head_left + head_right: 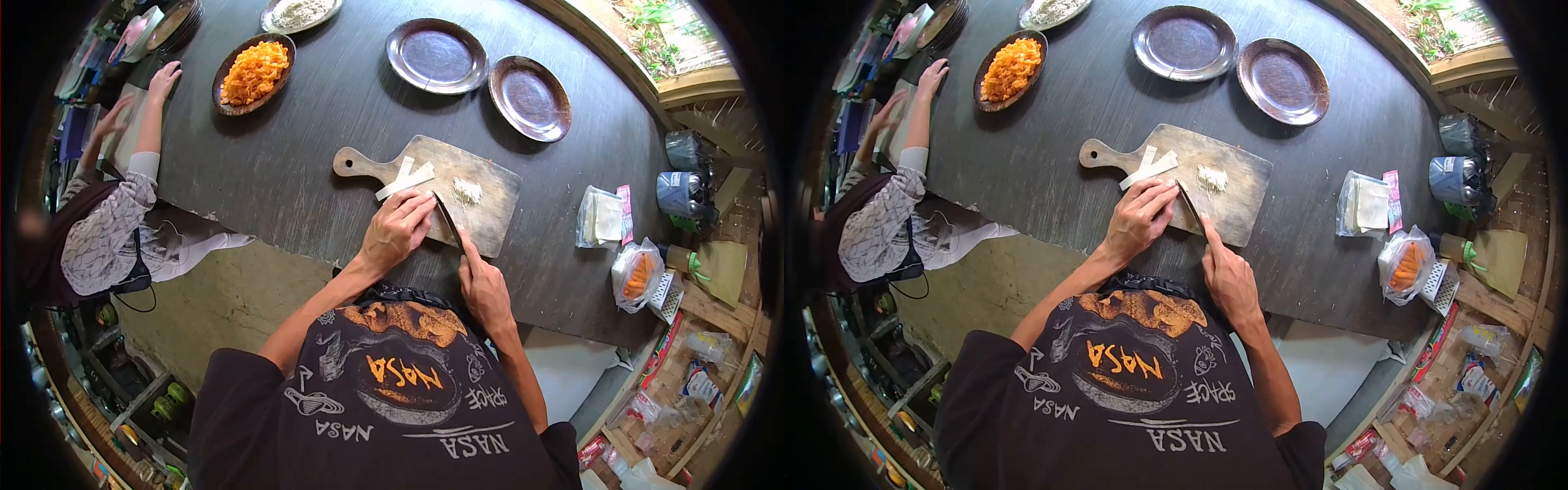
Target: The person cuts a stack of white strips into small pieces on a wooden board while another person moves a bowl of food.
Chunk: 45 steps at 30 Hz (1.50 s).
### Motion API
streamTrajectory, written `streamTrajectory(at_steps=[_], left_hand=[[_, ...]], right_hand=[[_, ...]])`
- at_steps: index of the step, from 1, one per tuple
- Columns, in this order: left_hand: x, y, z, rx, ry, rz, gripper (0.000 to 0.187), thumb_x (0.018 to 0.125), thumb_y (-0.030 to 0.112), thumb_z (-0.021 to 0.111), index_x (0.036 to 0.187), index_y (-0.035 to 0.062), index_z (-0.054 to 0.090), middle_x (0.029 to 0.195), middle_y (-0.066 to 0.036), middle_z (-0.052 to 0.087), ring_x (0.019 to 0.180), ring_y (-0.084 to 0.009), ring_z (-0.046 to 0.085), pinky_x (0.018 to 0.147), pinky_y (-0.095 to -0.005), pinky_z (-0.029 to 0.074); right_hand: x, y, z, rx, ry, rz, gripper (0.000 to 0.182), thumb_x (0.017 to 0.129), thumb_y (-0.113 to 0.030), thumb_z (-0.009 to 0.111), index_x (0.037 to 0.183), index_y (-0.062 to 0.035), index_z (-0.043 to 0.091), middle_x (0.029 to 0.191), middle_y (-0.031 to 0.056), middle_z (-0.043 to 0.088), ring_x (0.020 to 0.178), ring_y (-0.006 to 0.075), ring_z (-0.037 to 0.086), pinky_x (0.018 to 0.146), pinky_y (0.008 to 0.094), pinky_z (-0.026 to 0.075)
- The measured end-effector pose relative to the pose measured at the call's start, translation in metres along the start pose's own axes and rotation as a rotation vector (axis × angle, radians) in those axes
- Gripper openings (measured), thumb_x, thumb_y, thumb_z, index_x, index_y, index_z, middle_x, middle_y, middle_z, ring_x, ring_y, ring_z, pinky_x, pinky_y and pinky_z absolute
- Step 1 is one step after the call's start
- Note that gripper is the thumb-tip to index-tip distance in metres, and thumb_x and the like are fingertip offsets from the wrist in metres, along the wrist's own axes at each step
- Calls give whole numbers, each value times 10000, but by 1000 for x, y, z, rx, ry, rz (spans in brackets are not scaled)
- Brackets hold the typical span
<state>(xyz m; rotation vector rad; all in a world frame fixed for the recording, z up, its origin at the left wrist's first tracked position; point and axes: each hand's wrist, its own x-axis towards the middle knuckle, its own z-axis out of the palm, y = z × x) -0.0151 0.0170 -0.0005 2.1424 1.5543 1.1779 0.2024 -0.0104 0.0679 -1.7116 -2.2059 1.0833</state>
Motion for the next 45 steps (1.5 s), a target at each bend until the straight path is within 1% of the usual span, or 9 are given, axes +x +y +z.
streamTrajectory(at_steps=[8,14,23,25,28,35,37,43,45], left_hand=[[0,0,0,2,-11,8,318,870,27,762,1187,-1,747,1187,-104,754,1170,-272,666,1028,-393,559],[0,-1,0,11,-1,17,306,870,31,767,1175,0,755,1181,-103,759,1169,-269,668,1030,-391,559],[0,1,-1,12,-18,9,320,878,37,753,1192,-23,741,1198,-114,744,1187,-273,650,1051,-390,544],[0,-1,-1,3,-21,-2,318,880,36,757,1194,-12,745,1206,-104,748,1184,-269,655,1044,-391,549],[-1,-3,1,-17,-28,0,315,886,34,760,1199,-2,749,1218,-95,751,1190,-266,656,1044,-394,551],[-3,-4,0,-19,-28,20,311,894,34,755,1202,-6,748,1234,-105,748,1207,-266,650,1059,-396,544],[-3,-4,1,-13,-28,14,316,892,32,756,1205,-6,746,1234,-104,747,1207,-266,650,1058,-395,544],[-1,-2,-2,3,-31,7,321,884,31,761,1203,-7,743,1225,-98,745,1196,-267,654,1051,-394,548],[0,-2,-1,-6,-36,13,318,885,33,762,1199,-8,744,1221,-99,746,1191,-269,656,1050,-394,549]], right_hand=[[-17,9,-3,-62,13,9,632,1026,-93,540,1631,-206,393,850,273,688,761,471,684,720,574,538],[-6,8,3,18,20,-32,612,1036,-104,532,1627,-190,400,840,275,688,751,467,685,717,570,531],[-5,1,-2,-42,9,-2,616,1031,-99,546,1624,-179,403,838,276,687,746,467,687,710,570,529],[-13,2,-3,-11,4,16,590,1038,-85,522,1616,-147,416,822,316,654,748,494,663,721,566,498],[-15,11,-1,-9,6,-28,617,1038,-96,534,1632,-180,387,871,282,687,766,476,685,707,572,518],[-4,6,5,17,20,-41,624,1036,-97,535,1634,-184,380,855,282,682,760,472,687,719,577,524],[-1,-3,0,-53,-21,33,634,1024,-91,547,1630,-185,388,842,276,680,755,465,688,720,571,533],[-17,9,0,-82,11,-6,668,1011,-80,555,1642,-202,375,837,256,685,745,453,690,718,563,538],[-17,9,-1,-42,12,-18,645,1016,-71,544,1634,-177,389,837,282,666,741,472,670,716,565,513]])
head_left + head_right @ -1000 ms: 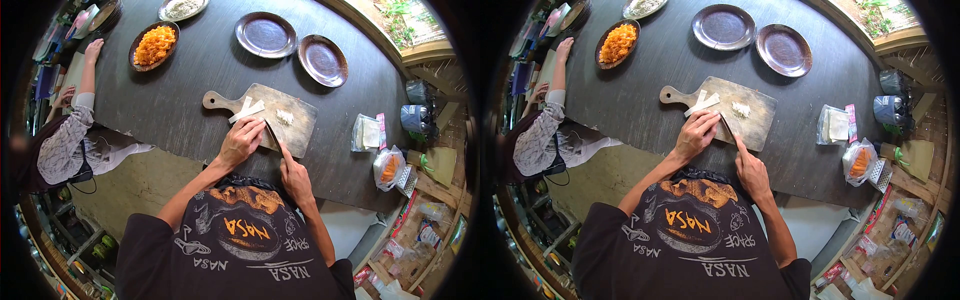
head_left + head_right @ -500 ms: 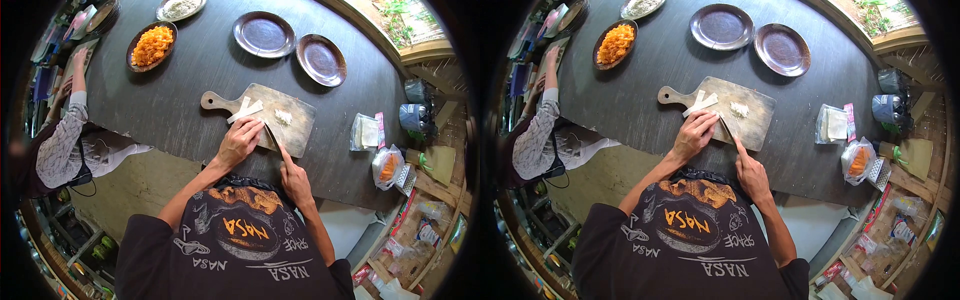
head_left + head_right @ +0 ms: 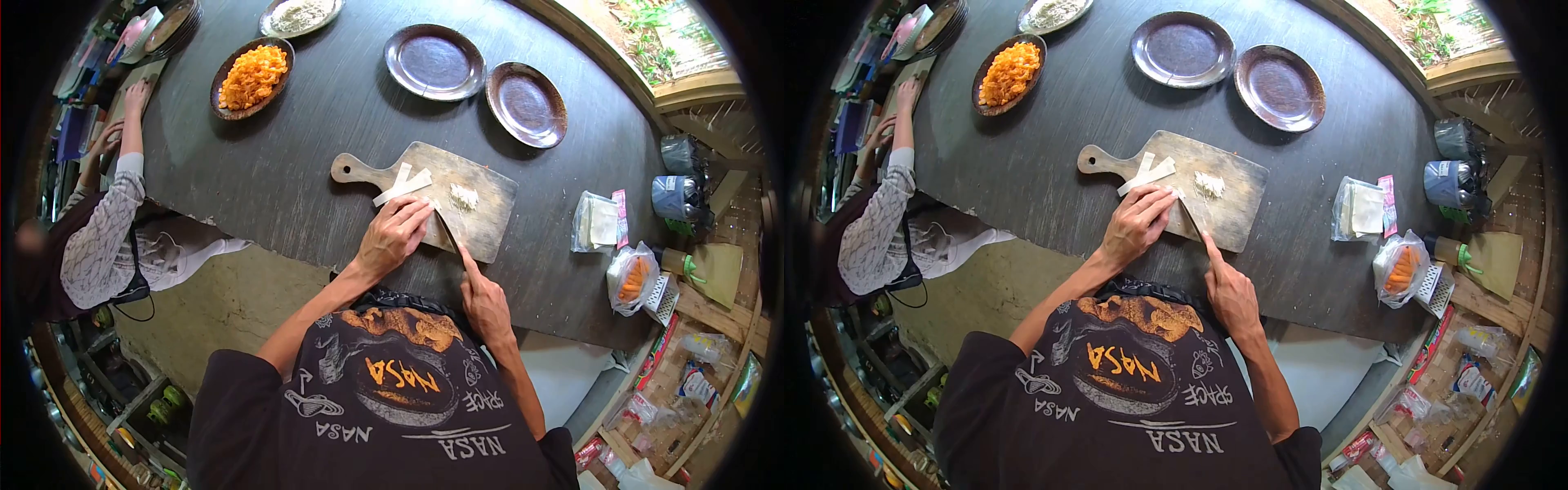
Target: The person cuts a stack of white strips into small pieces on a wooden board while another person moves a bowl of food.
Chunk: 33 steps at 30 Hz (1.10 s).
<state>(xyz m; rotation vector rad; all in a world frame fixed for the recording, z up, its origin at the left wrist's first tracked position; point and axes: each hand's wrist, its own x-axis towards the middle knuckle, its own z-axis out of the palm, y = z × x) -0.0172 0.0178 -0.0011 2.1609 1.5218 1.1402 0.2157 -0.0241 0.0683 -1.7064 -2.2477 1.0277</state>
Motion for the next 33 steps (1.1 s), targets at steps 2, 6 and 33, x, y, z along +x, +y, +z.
streamTrajectory(at_steps=[2,6,33], left_hand=[[-2,0,1,39,13,13,317,887,37,764,1201,-10,743,1225,-103,744,1188,-275,656,1051,-394,550],[-4,-3,2,26,10,28,315,891,38,764,1201,-12,742,1228,-107,743,1193,-280,653,1050,-396,550],[-2,0,-2,23,4,1,307,892,31,755,1197,-5,742,1213,-105,744,1205,-277,655,1046,-393,555]], right_hand=[[-1,1,1,44,-2,-3,624,1022,-61,533,1625,-152,403,837,309,647,737,491,650,714,568,489],[10,3,6,52,5,-18,633,1026,-76,537,1633,-173,388,839,291,668,747,472,674,713,566,510],[3,-1,-3,-30,-21,7,622,1025,-99,541,1625,-182,400,833,270,686,744,455,689,713,563,538]])
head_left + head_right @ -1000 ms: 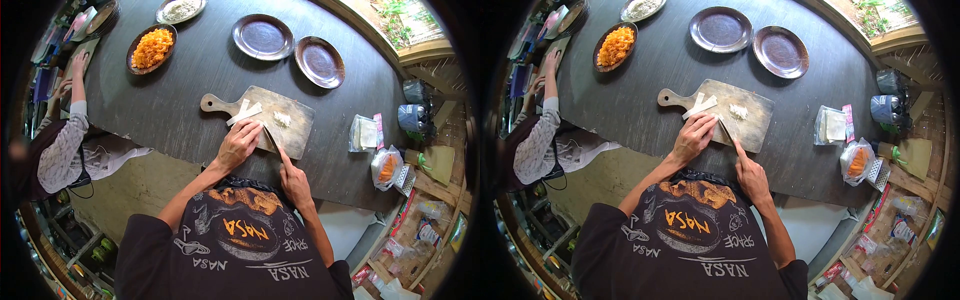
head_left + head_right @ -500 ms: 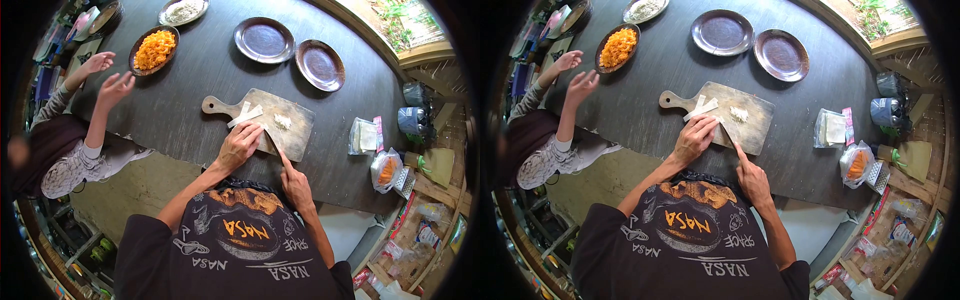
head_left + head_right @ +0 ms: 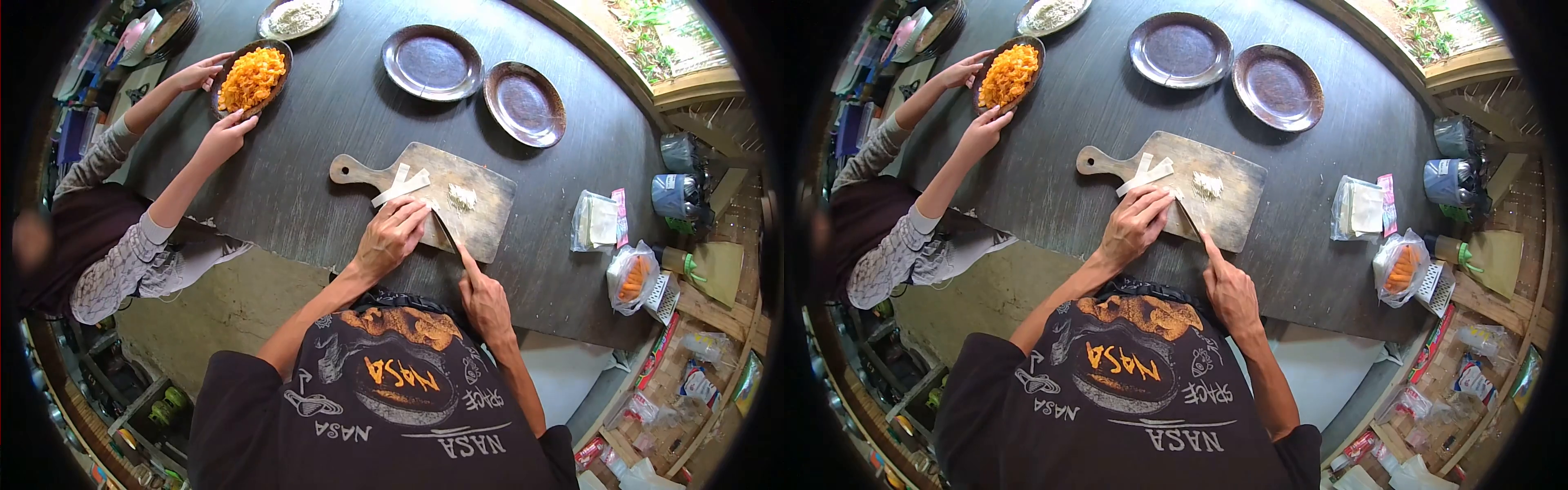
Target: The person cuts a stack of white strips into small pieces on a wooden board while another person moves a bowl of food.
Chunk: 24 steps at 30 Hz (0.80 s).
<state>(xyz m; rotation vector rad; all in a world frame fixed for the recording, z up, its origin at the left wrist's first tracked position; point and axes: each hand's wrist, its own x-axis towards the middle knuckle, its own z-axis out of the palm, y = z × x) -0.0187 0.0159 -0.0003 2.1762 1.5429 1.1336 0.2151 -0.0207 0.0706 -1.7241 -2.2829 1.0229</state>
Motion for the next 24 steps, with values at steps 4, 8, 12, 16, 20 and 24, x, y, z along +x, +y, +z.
streamTrajectory(at_steps=[4,8,12,16,20,24], left_hand=[[-1,-1,2,-17,-3,1,296,898,38,756,1191,-1,752,1211,-105,752,1203,-270,660,1046,-389,556],[-1,-2,2,-18,-2,3,294,895,39,760,1186,1,755,1219,-103,754,1205,-267,664,1047,-390,557],[-2,-2,2,-21,4,-7,301,891,38,762,1189,2,754,1220,-100,755,1207,-264,663,1051,-388,555],[-3,-2,5,-16,-2,-15,303,889,38,763,1190,1,753,1214,-101,755,1209,-265,662,1062,-384,549],[0,-2,1,-25,-11,2,301,892,37,760,1190,-1,752,1209,-106,754,1211,-271,664,1069,-387,547],[-2,-5,3,-20,6,20,295,895,36,757,1187,-6,752,1205,-114,755,1204,-274,670,1064,-388,550]], right_hand=[[0,4,3,43,-9,5,617,1032,-100,535,1628,-178,396,831,265,685,743,452,688,710,560,535],[9,2,7,69,16,-25,617,1035,-102,530,1631,-181,391,832,264,685,739,453,686,709,562,533],[15,-5,7,39,9,-13,634,1024,-93,541,1633,-185,387,832,263,688,739,455,687,709,567,535],[10,-3,6,11,20,-9,662,1006,-86,555,1635,-201,386,829,259,686,741,459,688,710,572,536],[-2,3,2,9,18,1,670,1001,-86,557,1637,-207,383,829,255,687,747,460,690,710,572,535],[2,6,7,43,4,-5,647,1015,-90,547,1633,-199,388,852,261,695,763,466,692,716,574,534]])
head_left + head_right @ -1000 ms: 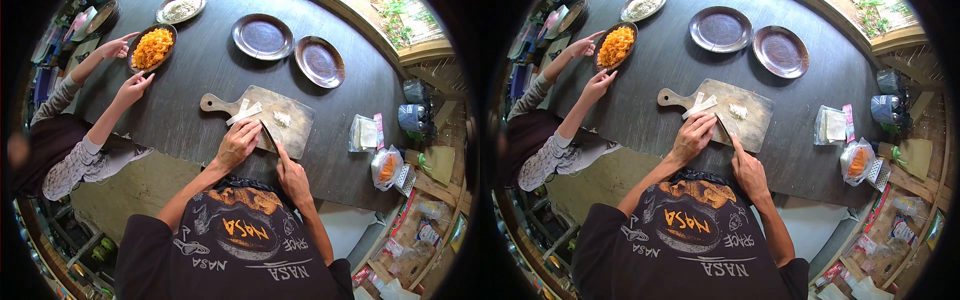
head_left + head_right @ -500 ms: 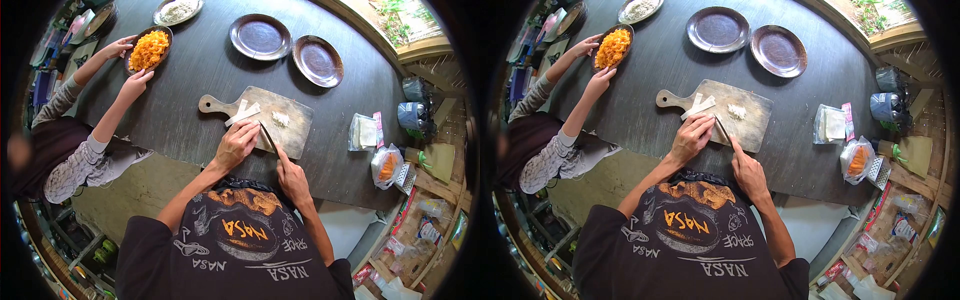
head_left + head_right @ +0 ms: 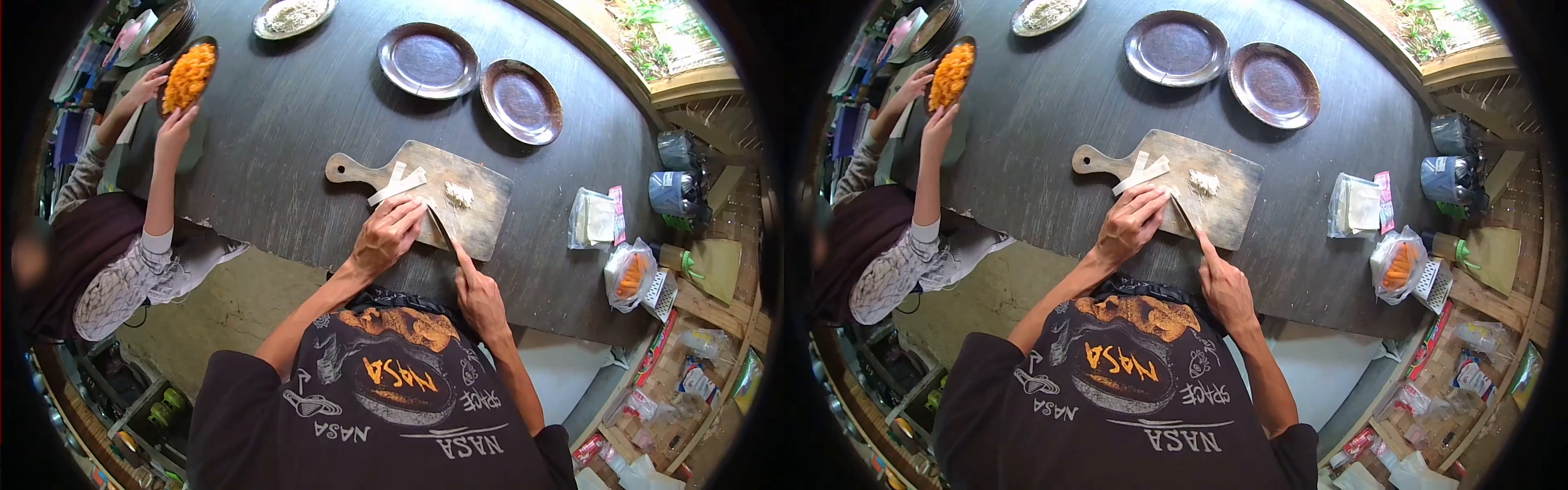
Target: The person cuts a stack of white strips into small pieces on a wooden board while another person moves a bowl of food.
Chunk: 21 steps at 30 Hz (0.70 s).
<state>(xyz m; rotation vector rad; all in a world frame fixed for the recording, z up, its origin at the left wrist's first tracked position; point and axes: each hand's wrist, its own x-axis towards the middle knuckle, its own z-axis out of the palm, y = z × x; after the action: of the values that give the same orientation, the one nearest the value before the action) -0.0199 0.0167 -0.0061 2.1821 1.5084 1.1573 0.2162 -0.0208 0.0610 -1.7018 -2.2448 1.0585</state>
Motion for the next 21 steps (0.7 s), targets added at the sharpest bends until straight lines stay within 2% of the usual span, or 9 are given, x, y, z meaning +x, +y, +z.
streamTrajectory(at_steps=[11,21], left_hand=[[1,1,-1,15,11,1,289,880,17,766,1166,-17,756,1197,-120,757,1196,-279,675,1048,-386,560],[0,1,-2,-9,-2,13,283,898,24,762,1178,-19,755,1201,-124,757,1210,-277,671,1056,-390,556]], right_hand=[[6,-8,-4,-38,-16,12,646,1015,-95,553,1633,-196,390,852,280,689,766,461,698,718,575,535],[6,-2,2,56,5,-10,637,1018,-93,546,1630,-191,398,841,279,680,765,467,686,723,569,526]])
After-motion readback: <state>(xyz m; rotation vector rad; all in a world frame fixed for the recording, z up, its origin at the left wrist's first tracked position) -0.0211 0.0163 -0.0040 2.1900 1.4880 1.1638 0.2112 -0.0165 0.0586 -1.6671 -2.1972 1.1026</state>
